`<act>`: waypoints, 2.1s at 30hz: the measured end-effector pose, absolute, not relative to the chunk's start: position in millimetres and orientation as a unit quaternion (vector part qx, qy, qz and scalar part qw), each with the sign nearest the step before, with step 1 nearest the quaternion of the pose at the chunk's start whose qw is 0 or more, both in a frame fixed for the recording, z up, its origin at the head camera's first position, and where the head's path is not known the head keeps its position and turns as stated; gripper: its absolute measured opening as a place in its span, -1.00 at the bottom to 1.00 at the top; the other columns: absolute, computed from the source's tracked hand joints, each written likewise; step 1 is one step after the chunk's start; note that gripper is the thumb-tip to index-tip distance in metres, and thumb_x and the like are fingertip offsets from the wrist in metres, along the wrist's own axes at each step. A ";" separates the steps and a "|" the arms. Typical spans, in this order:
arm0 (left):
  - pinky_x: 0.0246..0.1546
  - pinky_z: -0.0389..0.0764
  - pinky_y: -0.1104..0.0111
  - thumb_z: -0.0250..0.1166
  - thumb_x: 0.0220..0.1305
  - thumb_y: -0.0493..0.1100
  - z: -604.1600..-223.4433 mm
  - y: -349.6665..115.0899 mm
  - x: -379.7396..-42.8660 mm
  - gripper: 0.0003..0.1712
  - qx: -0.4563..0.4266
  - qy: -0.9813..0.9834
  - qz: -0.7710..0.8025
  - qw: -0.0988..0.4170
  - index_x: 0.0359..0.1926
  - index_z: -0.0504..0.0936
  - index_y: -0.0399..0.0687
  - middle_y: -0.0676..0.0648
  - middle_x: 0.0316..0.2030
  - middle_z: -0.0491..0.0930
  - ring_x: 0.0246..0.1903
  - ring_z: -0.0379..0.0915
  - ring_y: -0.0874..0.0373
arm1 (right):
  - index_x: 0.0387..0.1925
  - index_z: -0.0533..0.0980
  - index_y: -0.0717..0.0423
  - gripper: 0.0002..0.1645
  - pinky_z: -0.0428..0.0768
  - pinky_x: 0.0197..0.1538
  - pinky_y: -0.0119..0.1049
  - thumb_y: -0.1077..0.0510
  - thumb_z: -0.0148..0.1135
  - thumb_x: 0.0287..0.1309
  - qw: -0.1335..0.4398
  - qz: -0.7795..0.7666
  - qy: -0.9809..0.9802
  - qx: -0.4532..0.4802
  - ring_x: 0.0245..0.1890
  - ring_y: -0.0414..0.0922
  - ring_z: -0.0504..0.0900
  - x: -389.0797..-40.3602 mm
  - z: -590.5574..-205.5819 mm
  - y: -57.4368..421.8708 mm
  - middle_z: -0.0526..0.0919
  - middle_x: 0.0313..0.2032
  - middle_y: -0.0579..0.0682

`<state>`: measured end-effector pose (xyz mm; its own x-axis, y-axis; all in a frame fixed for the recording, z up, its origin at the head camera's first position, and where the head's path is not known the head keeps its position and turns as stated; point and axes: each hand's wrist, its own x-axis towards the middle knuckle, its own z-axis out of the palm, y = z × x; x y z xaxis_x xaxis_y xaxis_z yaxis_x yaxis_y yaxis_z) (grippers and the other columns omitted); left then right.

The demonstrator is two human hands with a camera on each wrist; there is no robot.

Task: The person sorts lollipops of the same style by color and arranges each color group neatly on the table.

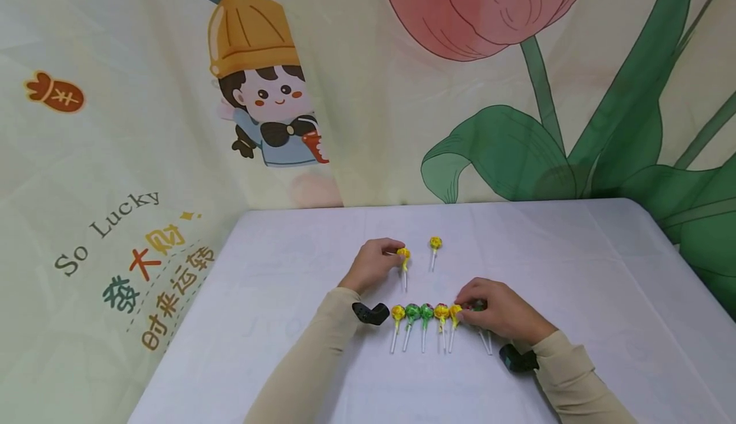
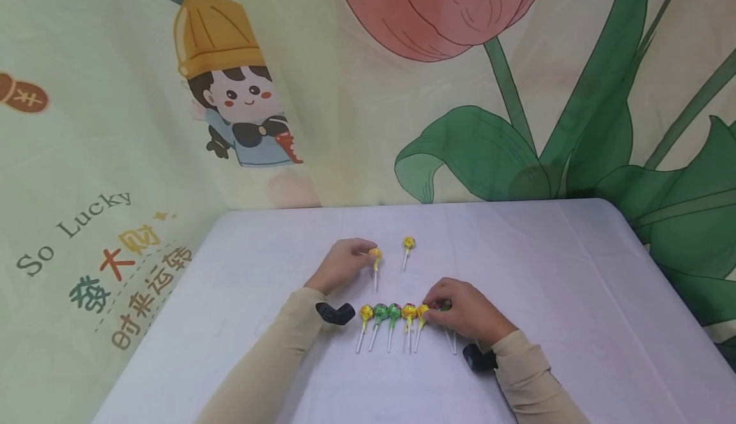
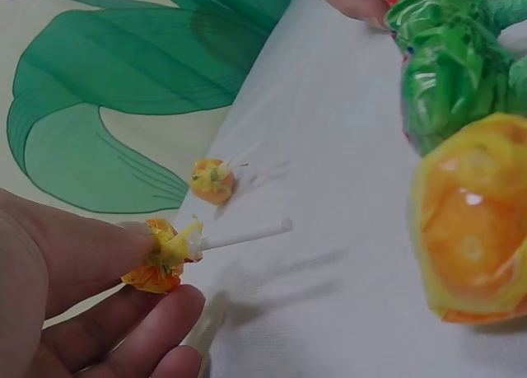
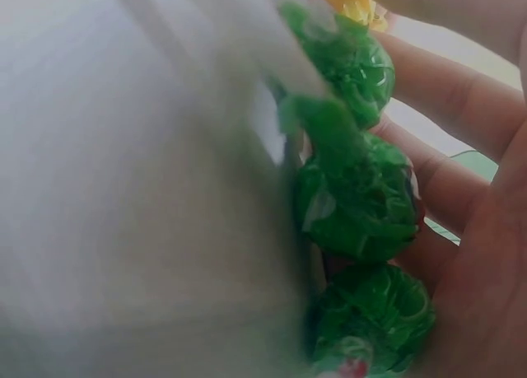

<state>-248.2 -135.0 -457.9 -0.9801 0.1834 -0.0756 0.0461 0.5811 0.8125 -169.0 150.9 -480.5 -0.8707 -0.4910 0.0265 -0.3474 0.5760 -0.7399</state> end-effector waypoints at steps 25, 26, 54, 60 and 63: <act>-0.10 0.56 0.22 0.33 0.36 -0.11 -462.2 -131.1 -268.4 -0.70 0.031 0.839 0.530 0.121 0.10 0.68 0.11 0.05 -0.11 0.65 -0.16 0.57 0.07 | -0.20 0.68 -0.26 -0.87 0.58 0.02 -0.17 -0.01 0.43 0.20 0.095 -0.394 0.884 -0.234 -0.07 -0.20 0.53 -170.7 -481.2 152.3 0.60 -0.14 -0.30; -0.10 0.56 0.23 0.33 0.36 -0.11 -462.1 -130.4 -269.6 -0.70 0.032 0.839 0.530 0.121 0.10 0.68 0.11 0.05 -0.11 0.65 -0.17 0.57 0.07 | -0.20 0.68 -0.25 -0.87 0.57 0.02 -0.17 -0.01 0.43 0.20 0.096 -0.395 0.883 -0.233 -0.07 -0.19 0.53 -171.2 -481.2 152.3 0.60 -0.14 -0.29; -0.09 0.60 0.26 0.34 0.37 -0.10 -470.4 -119.2 -291.4 -0.71 0.046 0.841 0.523 0.126 0.09 0.68 0.11 0.08 -0.10 0.65 -0.14 0.58 0.09 | -0.23 0.68 -0.29 -0.89 0.56 0.03 -0.13 -0.05 0.44 0.19 0.096 -0.388 0.888 -0.226 -0.08 -0.21 0.52 -172.6 -483.0 152.2 0.59 -0.15 -0.33; -0.17 0.60 0.30 0.34 0.36 -0.13 -473.7 -118.5 -298.2 -0.72 0.050 0.841 0.524 0.127 0.08 0.69 0.07 0.06 -0.10 0.66 -0.19 0.57 0.07 | -0.23 0.68 -0.27 -0.89 0.56 0.03 -0.11 -0.05 0.44 0.19 0.098 -0.392 0.887 -0.222 -0.08 -0.20 0.52 -173.0 -482.7 152.4 0.59 -0.15 -0.32; -0.20 0.60 0.32 0.37 0.33 -0.16 -473.9 -117.4 -300.5 -0.71 0.046 0.836 0.532 0.125 0.07 0.69 0.02 0.03 -0.11 0.67 -0.21 0.56 0.08 | -0.23 0.68 -0.27 -0.89 0.55 0.04 -0.11 -0.05 0.43 0.19 0.101 -0.393 0.888 -0.219 -0.09 -0.20 0.52 -173.1 -482.8 152.0 0.59 -0.15 -0.32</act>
